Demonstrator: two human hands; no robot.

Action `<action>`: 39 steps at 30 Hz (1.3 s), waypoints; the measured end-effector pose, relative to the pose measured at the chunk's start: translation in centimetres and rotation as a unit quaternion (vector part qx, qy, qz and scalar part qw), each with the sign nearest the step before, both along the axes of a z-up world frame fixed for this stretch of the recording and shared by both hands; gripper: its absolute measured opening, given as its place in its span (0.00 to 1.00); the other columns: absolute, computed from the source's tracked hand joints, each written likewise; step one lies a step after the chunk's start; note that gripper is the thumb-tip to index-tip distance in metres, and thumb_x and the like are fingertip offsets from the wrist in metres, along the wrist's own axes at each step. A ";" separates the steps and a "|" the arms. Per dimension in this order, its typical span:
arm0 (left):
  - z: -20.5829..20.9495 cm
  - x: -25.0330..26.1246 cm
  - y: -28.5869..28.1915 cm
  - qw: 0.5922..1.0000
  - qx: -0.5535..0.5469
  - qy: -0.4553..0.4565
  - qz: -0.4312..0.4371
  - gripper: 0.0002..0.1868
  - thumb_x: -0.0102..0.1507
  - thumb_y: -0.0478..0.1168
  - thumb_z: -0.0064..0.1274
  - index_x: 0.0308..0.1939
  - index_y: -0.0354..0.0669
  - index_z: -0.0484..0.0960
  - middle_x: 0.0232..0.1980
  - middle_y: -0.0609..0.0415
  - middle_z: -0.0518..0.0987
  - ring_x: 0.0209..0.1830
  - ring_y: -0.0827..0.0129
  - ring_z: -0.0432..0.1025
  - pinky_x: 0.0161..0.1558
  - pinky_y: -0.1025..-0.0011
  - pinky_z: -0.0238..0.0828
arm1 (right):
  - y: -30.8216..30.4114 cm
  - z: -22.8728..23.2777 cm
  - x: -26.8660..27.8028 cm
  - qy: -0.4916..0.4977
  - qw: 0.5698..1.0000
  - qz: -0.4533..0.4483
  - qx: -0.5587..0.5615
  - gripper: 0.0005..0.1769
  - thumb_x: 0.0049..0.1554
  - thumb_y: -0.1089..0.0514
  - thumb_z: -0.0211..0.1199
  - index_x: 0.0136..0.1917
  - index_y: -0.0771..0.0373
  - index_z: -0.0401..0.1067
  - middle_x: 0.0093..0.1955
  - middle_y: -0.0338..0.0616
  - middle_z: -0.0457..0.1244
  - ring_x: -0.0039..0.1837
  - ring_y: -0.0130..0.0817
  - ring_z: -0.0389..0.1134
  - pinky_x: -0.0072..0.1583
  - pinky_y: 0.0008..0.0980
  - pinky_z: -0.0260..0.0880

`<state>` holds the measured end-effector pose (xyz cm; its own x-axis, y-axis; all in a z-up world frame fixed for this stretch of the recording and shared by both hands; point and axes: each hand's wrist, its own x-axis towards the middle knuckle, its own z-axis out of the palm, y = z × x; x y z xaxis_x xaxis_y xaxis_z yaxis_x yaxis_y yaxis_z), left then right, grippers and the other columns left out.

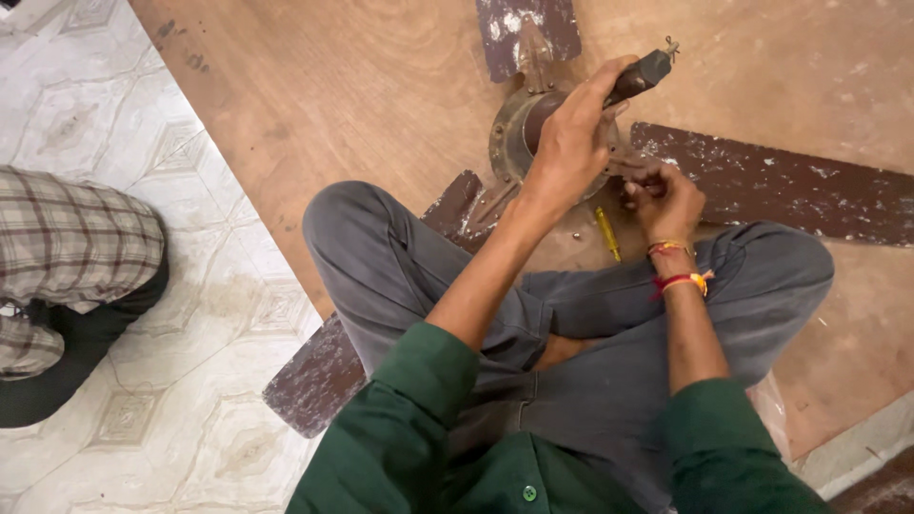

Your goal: The person sits on the floor and uses a yellow screwdriver to tighten screws on the central hub of a ceiling fan, attaching each fan blade one at a time. The person rotates the fan to access each blade and secures them to the hub.

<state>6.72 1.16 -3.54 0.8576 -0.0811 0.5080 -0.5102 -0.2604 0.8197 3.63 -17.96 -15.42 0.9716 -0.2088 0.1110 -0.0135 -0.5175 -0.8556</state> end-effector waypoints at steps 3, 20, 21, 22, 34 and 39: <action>0.0 0.1 -0.1 1.000 -0.015 -0.010 -0.002 0.38 0.61 0.16 0.45 0.73 0.46 0.65 0.69 0.38 0.74 0.69 0.47 0.73 0.64 0.63 0.77 | 0.2 -0.2 1.4 -0.026 0.999 0.010 -0.037 0.11 0.54 0.70 0.73 0.51 0.66 0.78 0.42 0.48 0.72 0.43 0.28 0.72 0.45 0.29 0.72; 1.1 -0.3 0.0 0.998 -0.052 0.010 -0.030 0.36 0.62 0.17 0.39 0.73 0.45 0.66 0.72 0.41 0.72 0.73 0.48 0.70 0.70 0.65 0.72 | 1.1 -0.9 3.0 -0.108 0.965 0.116 -0.211 0.08 0.55 0.65 0.69 0.50 0.63 0.80 0.48 0.54 0.69 0.50 0.55 0.70 0.52 0.45 0.70; 1.0 -0.3 0.0 0.999 -0.030 0.009 -0.015 0.36 0.62 0.18 0.41 0.73 0.46 0.67 0.72 0.41 0.72 0.74 0.47 0.70 0.70 0.63 0.72 | 1.0 -1.0 3.1 -0.109 0.960 0.122 -0.226 0.08 0.55 0.65 0.69 0.49 0.63 0.80 0.47 0.55 0.68 0.49 0.55 0.70 0.52 0.46 0.70; 1.0 -0.3 0.1 1.000 -0.007 0.009 0.000 0.35 0.63 0.18 0.42 0.73 0.46 0.67 0.72 0.41 0.72 0.74 0.47 0.69 0.71 0.62 0.72 | 1.1 -1.0 3.2 -0.110 0.956 0.129 -0.240 0.07 0.55 0.65 0.69 0.49 0.63 0.80 0.46 0.55 0.68 0.49 0.56 0.69 0.51 0.47 0.69; 1.1 -0.4 0.2 1.000 0.015 0.020 0.009 0.37 0.61 0.19 0.43 0.74 0.47 0.66 0.72 0.42 0.73 0.73 0.46 0.69 0.70 0.61 0.72 | 1.9 -0.3 2.9 -0.107 0.943 0.125 -0.289 0.08 0.54 0.65 0.69 0.48 0.67 0.77 0.43 0.57 0.66 0.47 0.59 0.68 0.50 0.51 0.68; 1.1 -0.6 0.3 1.000 0.008 0.021 0.001 0.39 0.60 0.18 0.42 0.74 0.47 0.66 0.73 0.41 0.73 0.73 0.46 0.69 0.70 0.61 0.73 | 2.1 -0.1 2.3 -0.119 0.948 0.108 -0.275 0.05 0.55 0.65 0.69 0.45 0.68 0.75 0.46 0.58 0.66 0.49 0.59 0.68 0.52 0.51 0.68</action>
